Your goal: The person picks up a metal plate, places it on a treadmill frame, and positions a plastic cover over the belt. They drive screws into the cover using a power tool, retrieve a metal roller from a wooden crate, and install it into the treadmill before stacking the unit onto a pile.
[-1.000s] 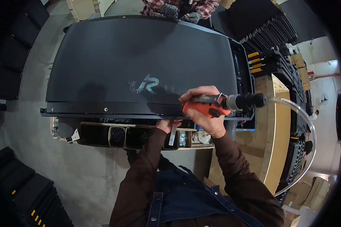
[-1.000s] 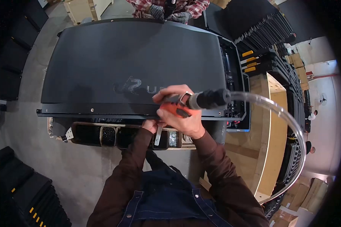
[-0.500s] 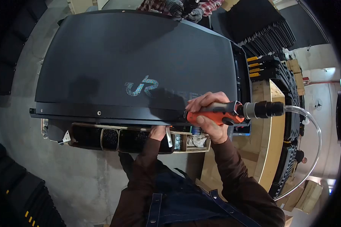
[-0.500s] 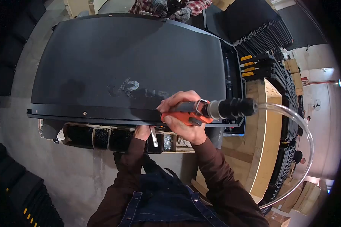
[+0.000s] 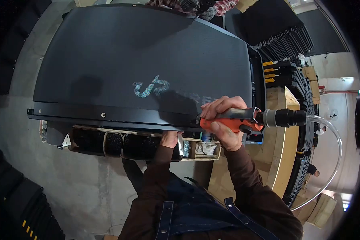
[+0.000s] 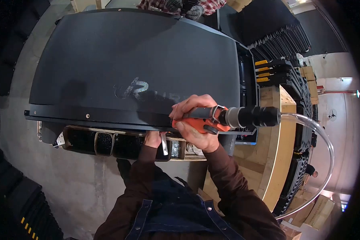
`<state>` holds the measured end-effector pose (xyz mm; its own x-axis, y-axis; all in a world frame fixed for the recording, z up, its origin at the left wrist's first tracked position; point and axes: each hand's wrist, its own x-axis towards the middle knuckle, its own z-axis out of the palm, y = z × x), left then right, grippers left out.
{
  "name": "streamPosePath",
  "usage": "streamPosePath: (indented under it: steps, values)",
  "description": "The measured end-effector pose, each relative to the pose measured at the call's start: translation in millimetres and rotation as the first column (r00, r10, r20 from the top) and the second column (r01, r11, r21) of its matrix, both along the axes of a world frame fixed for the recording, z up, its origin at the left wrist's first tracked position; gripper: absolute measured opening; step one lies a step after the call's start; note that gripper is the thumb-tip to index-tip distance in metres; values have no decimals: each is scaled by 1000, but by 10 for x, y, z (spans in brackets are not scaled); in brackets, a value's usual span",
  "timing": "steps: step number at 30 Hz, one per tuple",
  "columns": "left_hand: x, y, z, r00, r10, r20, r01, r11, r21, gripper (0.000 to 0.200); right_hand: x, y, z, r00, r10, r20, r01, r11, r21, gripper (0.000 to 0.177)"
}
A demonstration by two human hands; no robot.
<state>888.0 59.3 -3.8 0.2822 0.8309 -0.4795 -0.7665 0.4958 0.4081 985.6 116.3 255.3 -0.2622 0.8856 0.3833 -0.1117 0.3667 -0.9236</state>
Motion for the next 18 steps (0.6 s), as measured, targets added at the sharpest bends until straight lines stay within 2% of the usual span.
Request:
streamPosePath:
  steps: [1, 3, 5, 6, 7, 8, 10, 11, 12, 14, 15, 17, 18]
  values:
    - [26, 14, 28, 1000, 25, -11, -25, 1000, 16, 32, 16, 19, -9, 1000, 3, -2, -3, 1000, 2, 34]
    - [29, 25, -5, 998, 52, -28, -51, 998, 26, 30, 47, 26, -36, 998, 53, 17, -54, 997, 62, 37]
    - [-8, 80, -56, 998, -30, 50, 30, 1000, 0, 37, 42, -36, 32, 999, 19, 29, -19, 1000, 13, 40]
    - [66, 60, -14, 979, 56, 195, -54, 998, -19, 32, 15, -71, 55, 999, -14, 41, 15, 999, -37, 43]
    - [103, 112, -177, 982, 19, 187, -9, 998, -55, 29, 38, -37, 66, 999, 29, 43, -28, 999, -23, 51]
    - [-17, 95, -127, 981, -66, 182, 64, 998, 15, 24, 20, -42, 90, 1000, 7, -9, -8, 996, -85, 61]
    - [-77, -72, -219, 944, -135, 302, 132, 991, 29, 18, 52, -64, 123, 998, -59, 13, 61, 983, -176, 73]
    - [-50, -158, 14, 957, 0, 290, -5, 1000, 18, 22, 41, -65, 88, 996, -92, -11, 89, 985, -150, 68]
    - [-52, -194, 54, 983, -61, 173, 61, 998, 9, 18, -15, -92, 39, 991, -133, -29, 129, 984, -123, 64]
    - [-113, -389, 95, 999, 10, 36, -12, 999, 49, 13, -297, -197, -47, 884, -466, -32, 464, 884, -50, 58]
    - [-135, -480, 41, 988, -30, -153, 28, 1000, -12, 21, -277, -242, -25, 907, -422, -11, 421, 905, -60, 58]
    - [-425, -687, -24, 926, -33, -377, 15, 999, -50, 21, -210, -261, 56, 976, -193, 99, 189, 981, 50, 61]
    - [-653, -784, 48, 897, 59, -439, -88, 995, -45, 21, -190, -279, 71, 978, -164, 128, 161, 986, 32, 60]
